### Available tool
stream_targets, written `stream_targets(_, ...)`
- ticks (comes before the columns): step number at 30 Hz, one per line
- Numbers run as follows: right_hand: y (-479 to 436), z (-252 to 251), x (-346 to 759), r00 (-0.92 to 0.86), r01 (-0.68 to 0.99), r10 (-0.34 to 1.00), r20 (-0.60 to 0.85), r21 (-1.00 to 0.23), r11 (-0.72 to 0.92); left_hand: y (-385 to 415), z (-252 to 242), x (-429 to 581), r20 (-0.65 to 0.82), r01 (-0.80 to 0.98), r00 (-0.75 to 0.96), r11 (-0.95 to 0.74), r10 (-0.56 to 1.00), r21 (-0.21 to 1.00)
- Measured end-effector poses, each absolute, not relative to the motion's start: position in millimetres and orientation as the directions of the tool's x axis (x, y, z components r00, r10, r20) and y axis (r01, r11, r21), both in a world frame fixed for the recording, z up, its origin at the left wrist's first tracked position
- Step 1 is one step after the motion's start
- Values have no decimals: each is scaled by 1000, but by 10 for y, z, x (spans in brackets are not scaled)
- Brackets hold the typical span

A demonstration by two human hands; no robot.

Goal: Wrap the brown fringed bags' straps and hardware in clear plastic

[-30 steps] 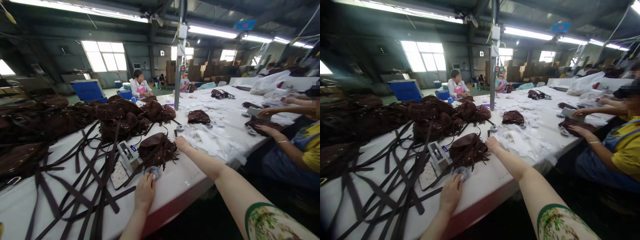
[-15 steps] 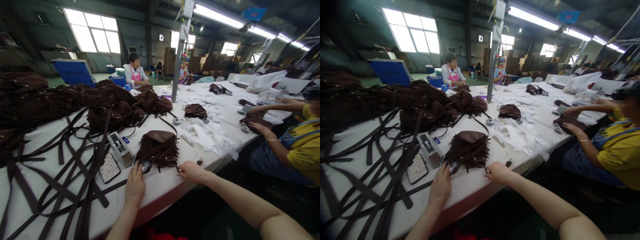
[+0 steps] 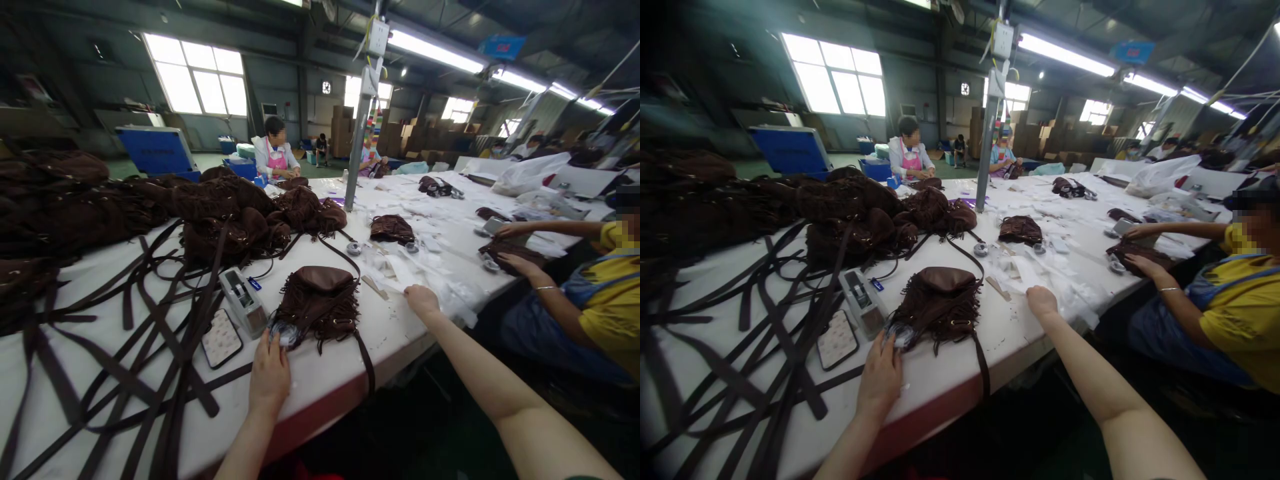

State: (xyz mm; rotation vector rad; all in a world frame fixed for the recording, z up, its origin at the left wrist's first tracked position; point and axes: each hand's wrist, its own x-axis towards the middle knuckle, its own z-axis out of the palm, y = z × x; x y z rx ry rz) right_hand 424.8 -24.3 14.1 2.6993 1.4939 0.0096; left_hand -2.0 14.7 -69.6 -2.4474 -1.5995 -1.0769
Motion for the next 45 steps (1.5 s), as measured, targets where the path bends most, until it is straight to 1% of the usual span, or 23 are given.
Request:
stream_targets(9,-405,265,4341,525,849,849,56,43,-527,125,-666,-18,518,826,247,-457,819,329)
stream_targets(14,-413,232,4405,417,907,907,-64,-44,-420,102,-653,-32,501,830,233,-439,833,344)
stream_targets(24,-479,170,4382,352,920,930,-105,-147,-364,44,-583,-34,446,828,231,-415,865,377)
stream_targets(27,-501,124,4336,374,912,922,-101,-141,-386,43,-578,-32,422,832,231,-403,877,381)
stream_targets(33,-466,72,4277,429,899,902,-43,-80,-431,56,-592,-42,413,831,231,-400,881,387)
stream_targets(35,-433,56,4275,437,894,899,-43,-90,-439,58,-588,-45,416,828,236,-405,878,387)
stream_targets(41,-357,-12,4205,372,896,915,-154,-197,-397,42,-574,-33,410,831,229,-397,883,391)
stream_targets(45,-364,69,4144,386,881,901,-197,-213,-423,72,-588,-44,405,823,225,-395,886,407)
